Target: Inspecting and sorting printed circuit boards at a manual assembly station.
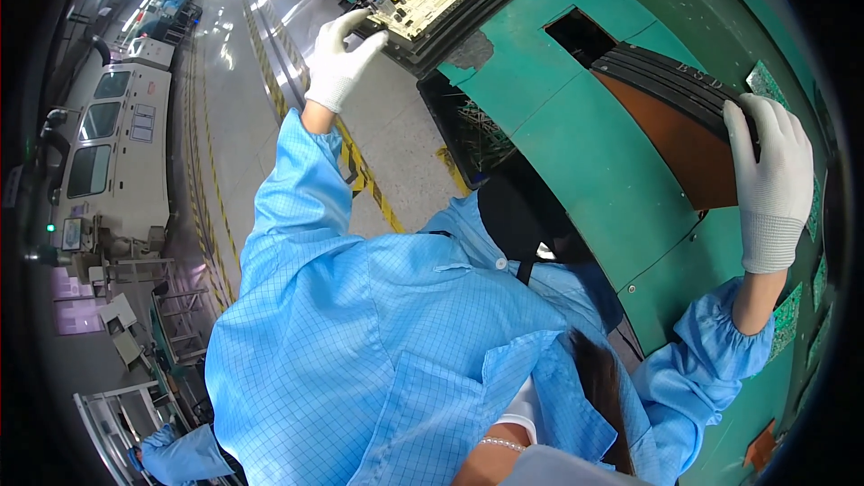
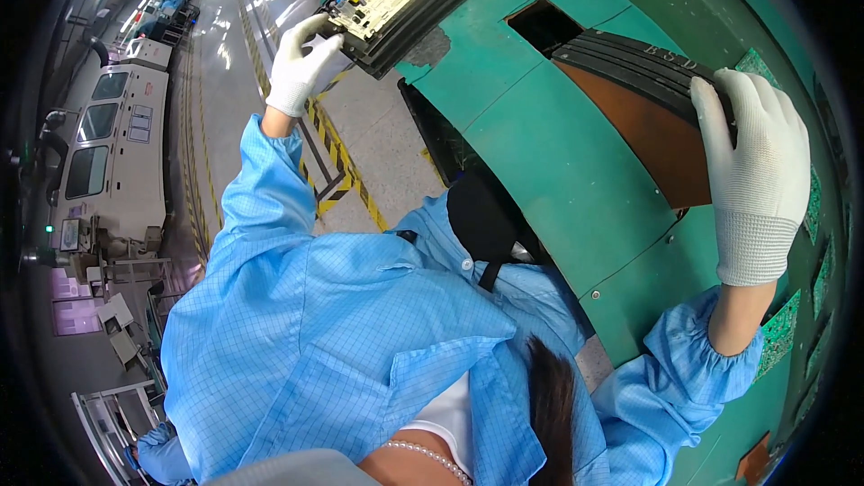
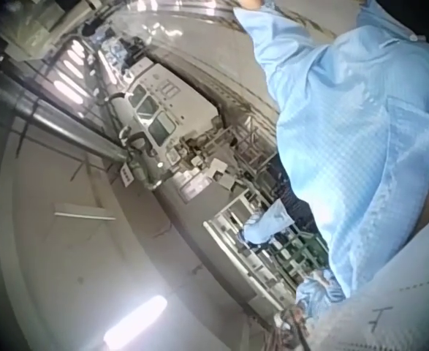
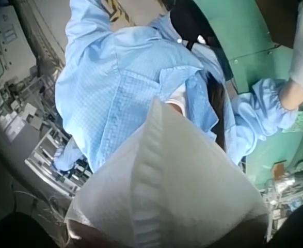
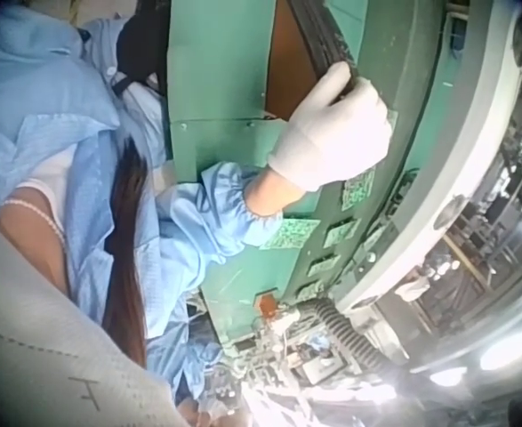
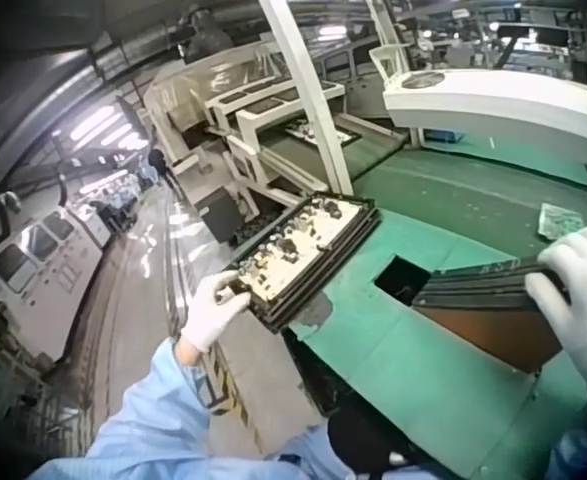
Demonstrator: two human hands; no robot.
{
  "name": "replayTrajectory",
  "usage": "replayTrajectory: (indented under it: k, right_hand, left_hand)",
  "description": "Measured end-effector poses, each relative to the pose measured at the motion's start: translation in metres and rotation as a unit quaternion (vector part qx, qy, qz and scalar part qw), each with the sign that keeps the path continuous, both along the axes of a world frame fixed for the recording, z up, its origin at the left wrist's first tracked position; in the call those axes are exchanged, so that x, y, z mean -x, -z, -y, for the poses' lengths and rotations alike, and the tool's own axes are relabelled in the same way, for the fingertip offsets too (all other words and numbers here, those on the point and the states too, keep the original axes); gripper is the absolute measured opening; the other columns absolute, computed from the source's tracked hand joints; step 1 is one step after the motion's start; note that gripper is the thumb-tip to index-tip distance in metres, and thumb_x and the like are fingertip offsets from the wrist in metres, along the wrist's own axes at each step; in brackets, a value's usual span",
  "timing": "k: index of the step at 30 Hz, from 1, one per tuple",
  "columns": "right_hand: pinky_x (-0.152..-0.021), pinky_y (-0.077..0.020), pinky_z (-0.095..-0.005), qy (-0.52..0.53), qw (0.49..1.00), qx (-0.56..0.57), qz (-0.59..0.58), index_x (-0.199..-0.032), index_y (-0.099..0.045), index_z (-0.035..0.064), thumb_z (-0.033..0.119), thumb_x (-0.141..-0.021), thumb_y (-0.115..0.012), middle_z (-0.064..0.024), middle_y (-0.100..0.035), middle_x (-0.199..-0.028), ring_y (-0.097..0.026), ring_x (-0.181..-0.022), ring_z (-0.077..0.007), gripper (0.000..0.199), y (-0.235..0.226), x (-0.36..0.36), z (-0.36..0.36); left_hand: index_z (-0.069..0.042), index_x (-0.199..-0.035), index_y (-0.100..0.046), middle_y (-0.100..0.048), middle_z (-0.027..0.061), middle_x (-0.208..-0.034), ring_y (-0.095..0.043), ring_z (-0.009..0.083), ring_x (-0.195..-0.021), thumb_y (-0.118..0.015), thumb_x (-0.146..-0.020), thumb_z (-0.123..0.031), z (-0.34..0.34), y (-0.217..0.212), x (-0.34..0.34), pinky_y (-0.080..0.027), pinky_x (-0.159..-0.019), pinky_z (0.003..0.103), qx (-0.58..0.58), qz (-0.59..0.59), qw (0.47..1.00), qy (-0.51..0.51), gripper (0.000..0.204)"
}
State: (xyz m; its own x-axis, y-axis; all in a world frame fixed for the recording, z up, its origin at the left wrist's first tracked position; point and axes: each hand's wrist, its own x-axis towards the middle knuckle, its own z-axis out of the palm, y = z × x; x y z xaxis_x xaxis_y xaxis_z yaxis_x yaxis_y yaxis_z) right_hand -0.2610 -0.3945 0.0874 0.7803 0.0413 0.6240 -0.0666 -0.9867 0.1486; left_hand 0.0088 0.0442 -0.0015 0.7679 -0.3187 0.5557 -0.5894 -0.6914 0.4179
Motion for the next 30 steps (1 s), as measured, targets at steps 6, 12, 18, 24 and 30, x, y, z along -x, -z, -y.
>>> replayTrajectory:
  k: [6,12,18,24,30]
  right_hand:
    - [-0.083,-0.0493,-0.0394,0.034,0.998,-0.017,-0.047,-0.102,-0.065,0.0024,0.02,-0.091,-0.064,-0.0129,-0.066,-0.099,-0.062,-0.092,-0.032,0.02,-0.001,0.003,0.0]
    - [-0.081,-0.0487,-0.0397,0.03,0.999,-0.025,-0.032,-0.101,-0.065,0.0025,0.02,-0.092,-0.064,-0.0127,-0.065,-0.097,-0.061,-0.09,-0.0318,0.02,-0.001,0.004,-0.005]
    - [-0.077,-0.0491,-0.0389,0.008,1.0,-0.013,-0.011,-0.097,-0.066,0.0034,0.021,-0.089,-0.067,-0.0128,-0.064,-0.09,-0.061,-0.083,-0.0311,0.019,-0.003,-0.001,-0.004]
    - [-0.08,-0.0478,-0.0402,0.03,0.999,-0.032,-0.027,-0.098,-0.064,0.0025,0.018,-0.09,-0.065,-0.0124,-0.065,-0.095,-0.06,-0.089,-0.0323,0.018,-0.003,0.002,-0.006]
    - [-0.081,-0.0475,-0.0392,0.028,0.999,-0.025,-0.016,-0.095,-0.064,0.0037,0.018,-0.088,-0.067,-0.0109,-0.065,-0.092,-0.06,-0.088,-0.0313,0.016,-0.003,0.003,-0.006]
  left_hand:
    - [-0.014,-0.118,-0.068,-0.056,0.0166,-0.121,-0.054,0.0327,-0.115,-0.076,-0.081,-0.036,-0.004,0.0,0.004,-0.044,-0.099,0.04,-0.099,0.05,0.993,0.04,0.044]
    - [-0.004,-0.109,-0.069,-0.063,0.0102,-0.109,-0.06,0.0196,-0.102,-0.074,-0.085,-0.022,-0.008,-0.012,-0.019,-0.047,-0.091,0.032,-0.053,-0.06,0.986,0.148,0.031]
    - [0.001,-0.104,-0.072,-0.073,0.0154,-0.094,-0.069,0.0232,-0.088,-0.074,-0.083,-0.024,-0.023,-0.009,-0.075,-0.053,-0.081,0.032,0.084,0.018,0.995,-0.048,0.033]
    - [-0.003,-0.107,-0.073,-0.072,0.018,-0.098,-0.07,0.0243,-0.092,-0.07,-0.082,-0.028,-0.021,-0.014,-0.097,-0.052,-0.082,0.034,-0.128,-0.031,0.991,-0.04,0.036]
    - [-0.002,-0.115,-0.071,-0.074,0.0085,-0.101,-0.068,0.0152,-0.084,-0.071,-0.087,-0.023,-0.023,-0.063,-0.129,-0.054,-0.081,0.028,-0.22,-0.194,0.953,0.073,0.035]
